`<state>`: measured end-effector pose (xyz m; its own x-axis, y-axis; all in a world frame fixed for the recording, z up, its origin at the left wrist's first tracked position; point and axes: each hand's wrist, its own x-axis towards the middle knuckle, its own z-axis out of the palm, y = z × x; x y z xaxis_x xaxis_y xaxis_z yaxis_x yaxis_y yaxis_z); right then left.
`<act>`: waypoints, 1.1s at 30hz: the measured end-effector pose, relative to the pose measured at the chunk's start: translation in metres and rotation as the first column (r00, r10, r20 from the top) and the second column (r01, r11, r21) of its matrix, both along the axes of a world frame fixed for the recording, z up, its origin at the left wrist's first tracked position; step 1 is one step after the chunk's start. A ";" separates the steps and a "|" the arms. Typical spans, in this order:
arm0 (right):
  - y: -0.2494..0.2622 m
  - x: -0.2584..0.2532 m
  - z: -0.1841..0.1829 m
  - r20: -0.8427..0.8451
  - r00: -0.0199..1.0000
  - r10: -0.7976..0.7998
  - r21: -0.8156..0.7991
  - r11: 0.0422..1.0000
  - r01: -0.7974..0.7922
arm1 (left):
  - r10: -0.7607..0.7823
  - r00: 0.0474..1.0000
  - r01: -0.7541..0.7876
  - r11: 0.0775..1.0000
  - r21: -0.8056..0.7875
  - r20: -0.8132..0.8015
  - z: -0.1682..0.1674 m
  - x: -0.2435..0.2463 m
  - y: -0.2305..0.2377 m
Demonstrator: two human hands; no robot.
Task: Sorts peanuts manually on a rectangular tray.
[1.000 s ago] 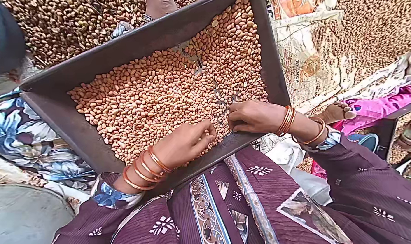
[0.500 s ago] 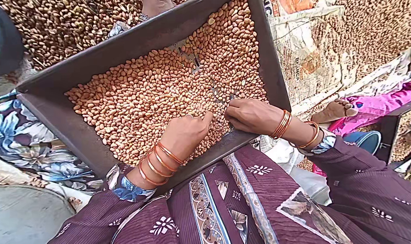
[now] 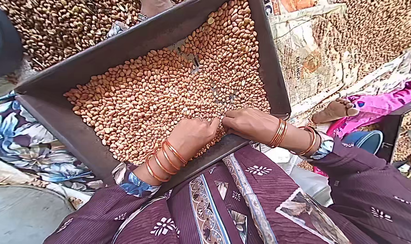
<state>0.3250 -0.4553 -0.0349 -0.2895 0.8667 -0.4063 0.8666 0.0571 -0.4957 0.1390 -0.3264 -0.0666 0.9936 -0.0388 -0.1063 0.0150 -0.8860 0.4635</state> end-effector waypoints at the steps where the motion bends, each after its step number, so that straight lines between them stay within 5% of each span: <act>1: -0.002 -0.006 0.003 0.060 0.998 -0.012 0.008 1.000 0.012 | 0.000 1.000 0.000 1.000 0.007 -0.016 0.001 0.000 -0.001; 5: -0.001 -0.016 0.008 0.172 0.985 -0.025 0.000 1.000 0.025 | 0.053 0.999 -0.053 0.998 0.030 -0.012 0.003 0.000 -0.010; 14: 0.016 0.019 0.013 -0.098 0.982 -0.159 -0.027 0.987 0.157 | 0.140 0.989 -0.143 0.988 0.055 0.050 -0.001 -0.004 -0.026; 22: 0.043 0.028 0.013 -0.452 0.741 -0.497 -0.305 0.866 0.396 | 0.081 0.996 -0.081 0.997 -0.015 0.026 -0.004 -0.004 -0.024; 26: 0.044 0.015 -0.002 -0.326 0.891 -0.317 -0.088 0.948 0.306 | 0.107 0.994 -0.108 0.954 -0.278 -0.021 0.002 -0.017 0.001; 29: 0.041 0.001 -0.010 -0.296 0.933 -0.206 0.062 0.970 0.233 | 0.241 0.971 -0.193 0.743 -0.641 -0.013 0.012 -0.035 0.036; 33: 0.037 -0.017 -0.016 -0.189 0.965 -0.184 0.146 0.966 0.213 | 0.331 0.935 -0.171 0.102 -0.980 -0.128 0.012 -0.050 0.070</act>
